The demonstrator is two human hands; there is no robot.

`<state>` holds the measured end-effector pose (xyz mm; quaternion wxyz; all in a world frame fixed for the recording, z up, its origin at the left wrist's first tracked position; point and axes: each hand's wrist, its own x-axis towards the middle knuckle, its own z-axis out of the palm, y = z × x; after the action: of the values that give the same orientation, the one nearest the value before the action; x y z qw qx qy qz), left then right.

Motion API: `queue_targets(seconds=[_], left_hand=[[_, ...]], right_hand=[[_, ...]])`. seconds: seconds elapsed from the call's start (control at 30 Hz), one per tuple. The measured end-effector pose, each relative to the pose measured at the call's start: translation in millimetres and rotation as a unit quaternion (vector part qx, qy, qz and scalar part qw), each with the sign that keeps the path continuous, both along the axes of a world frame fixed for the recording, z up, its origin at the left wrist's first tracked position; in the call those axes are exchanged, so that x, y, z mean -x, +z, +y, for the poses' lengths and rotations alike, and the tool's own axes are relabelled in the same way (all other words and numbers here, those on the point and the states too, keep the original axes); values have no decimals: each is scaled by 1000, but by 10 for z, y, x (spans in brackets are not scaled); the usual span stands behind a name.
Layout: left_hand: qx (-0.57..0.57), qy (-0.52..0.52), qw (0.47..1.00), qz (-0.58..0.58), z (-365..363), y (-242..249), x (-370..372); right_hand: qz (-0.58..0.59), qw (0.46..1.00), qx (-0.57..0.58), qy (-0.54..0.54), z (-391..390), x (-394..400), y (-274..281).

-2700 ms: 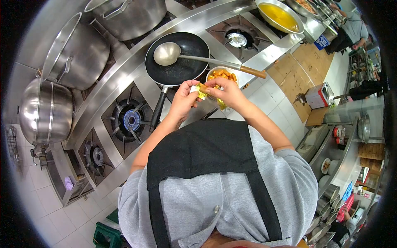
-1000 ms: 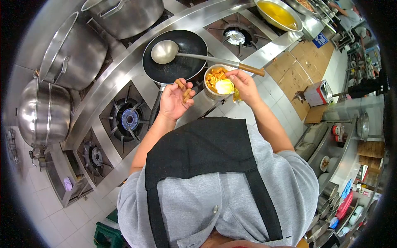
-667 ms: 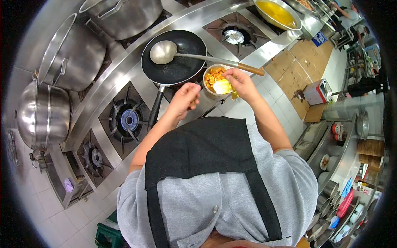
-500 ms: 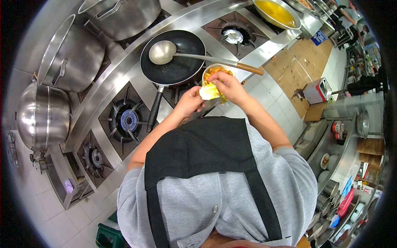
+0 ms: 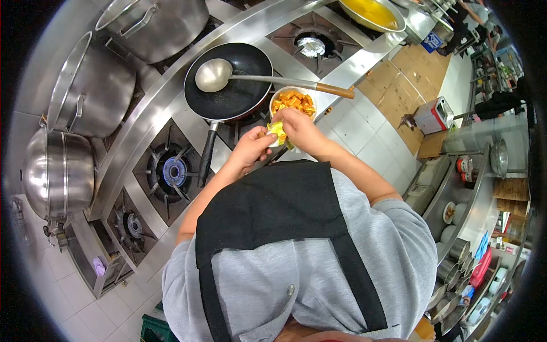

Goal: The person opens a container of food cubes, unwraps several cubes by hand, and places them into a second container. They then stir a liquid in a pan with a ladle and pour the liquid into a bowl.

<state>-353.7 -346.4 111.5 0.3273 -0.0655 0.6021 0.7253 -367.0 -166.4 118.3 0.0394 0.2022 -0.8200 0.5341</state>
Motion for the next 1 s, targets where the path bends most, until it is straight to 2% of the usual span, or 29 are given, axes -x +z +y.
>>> queue_targets(seconds=[0.03,0.13,0.27,0.3,0.4,0.43,0.47,0.53,0.63,0.73,0.8,1.0], left_hand=[[31,-4,999,23,21,-6,0],[133,-31,986,100,84,-45,12],[111,-6,988,112,169,-50,-33],[111,-14,989,97,160,-85,-30],[92,-9,995,45,141,10,-8],[82,-1,996,25,126,65,-8],[34,25,999,-6,107,92,-10],[-64,74,993,-66,60,120,-20],[-188,65,973,-119,-62,63,10],[-281,69,948,-135,-144,126,4],[-313,77,939,-124,-148,224,-31],[-288,83,946,-124,-217,166,-31]], right_hand=[[-73,995,65,-25,-53,-27,11],[-156,973,165,-40,-144,-20,-79],[-106,994,30,-16,-172,-95,-36],[-91,994,53,-18,-184,-71,-124],[-187,965,173,-67,-104,36,-78],[-166,965,169,-111,-59,125,-30],[-90,986,46,-132,8,224,13],[67,964,-198,-167,159,395,50],[58,891,-431,-129,224,544,-14],[-12,853,-512,-96,122,637,15],[-6,849,-523,-82,83,701,-29],[42,852,-520,-39,91,758,-97]])
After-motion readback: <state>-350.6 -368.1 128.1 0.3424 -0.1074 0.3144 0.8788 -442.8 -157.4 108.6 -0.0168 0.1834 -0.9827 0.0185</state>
